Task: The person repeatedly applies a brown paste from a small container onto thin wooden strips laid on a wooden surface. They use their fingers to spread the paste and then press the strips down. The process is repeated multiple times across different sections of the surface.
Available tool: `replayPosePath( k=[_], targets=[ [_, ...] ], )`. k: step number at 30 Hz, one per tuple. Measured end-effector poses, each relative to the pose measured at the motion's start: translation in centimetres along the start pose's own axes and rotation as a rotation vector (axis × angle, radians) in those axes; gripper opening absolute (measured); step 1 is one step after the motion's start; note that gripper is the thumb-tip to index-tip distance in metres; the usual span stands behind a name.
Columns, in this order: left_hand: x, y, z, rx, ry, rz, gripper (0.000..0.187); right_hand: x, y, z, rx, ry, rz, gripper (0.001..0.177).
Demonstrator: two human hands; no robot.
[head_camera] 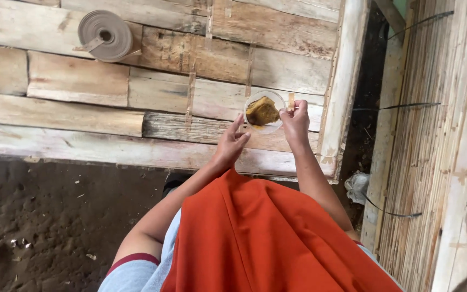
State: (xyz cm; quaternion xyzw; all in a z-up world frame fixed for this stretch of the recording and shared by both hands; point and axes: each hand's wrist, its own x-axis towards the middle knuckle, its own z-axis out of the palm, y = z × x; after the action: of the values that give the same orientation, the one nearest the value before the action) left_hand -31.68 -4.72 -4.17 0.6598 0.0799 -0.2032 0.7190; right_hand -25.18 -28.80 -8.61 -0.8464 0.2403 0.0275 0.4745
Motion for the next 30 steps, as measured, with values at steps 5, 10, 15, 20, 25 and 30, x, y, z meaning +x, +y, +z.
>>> replayPosePath(
  k=[5, 10, 15, 20, 25, 30],
  targets=[
    [-0.2, -1.4, -2.3, -0.043, 0.111, 0.076, 0.069, -3.1, -4.2, 2.9, 0.154, -0.038, -0.045, 0.037],
    [-0.7, -1.2, -7.0, -0.049, 0.156, 0.138, 0.070, -4.4, -6.6, 6.7, 0.231, -0.142, -0.122, 0.041],
    [0.0, -3.7, -13.8, 0.549, 0.353, 0.577, 0.052, -5.6, -9.6, 7.7, -0.165, 0.306, -0.539, 0.026],
    [-1.7, -3.4, -26.0, 1.046, 0.592, 0.813, 0.037, -10.5, -14.6, 13.3, 0.149, 0.034, -0.339, 0.016],
    [-1.5, -6.2, -33.2, 1.219, 0.578, 0.766, 0.026, -15.2, -14.8, 22.5, 0.419, -0.361, -0.045, 0.016],
    [-2.2, -4.2, -34.3, 1.181, 0.395, 0.799, 0.012, -17.4, -12.4, 27.9, 0.511, -0.501, 0.234, 0.020]
  ],
)
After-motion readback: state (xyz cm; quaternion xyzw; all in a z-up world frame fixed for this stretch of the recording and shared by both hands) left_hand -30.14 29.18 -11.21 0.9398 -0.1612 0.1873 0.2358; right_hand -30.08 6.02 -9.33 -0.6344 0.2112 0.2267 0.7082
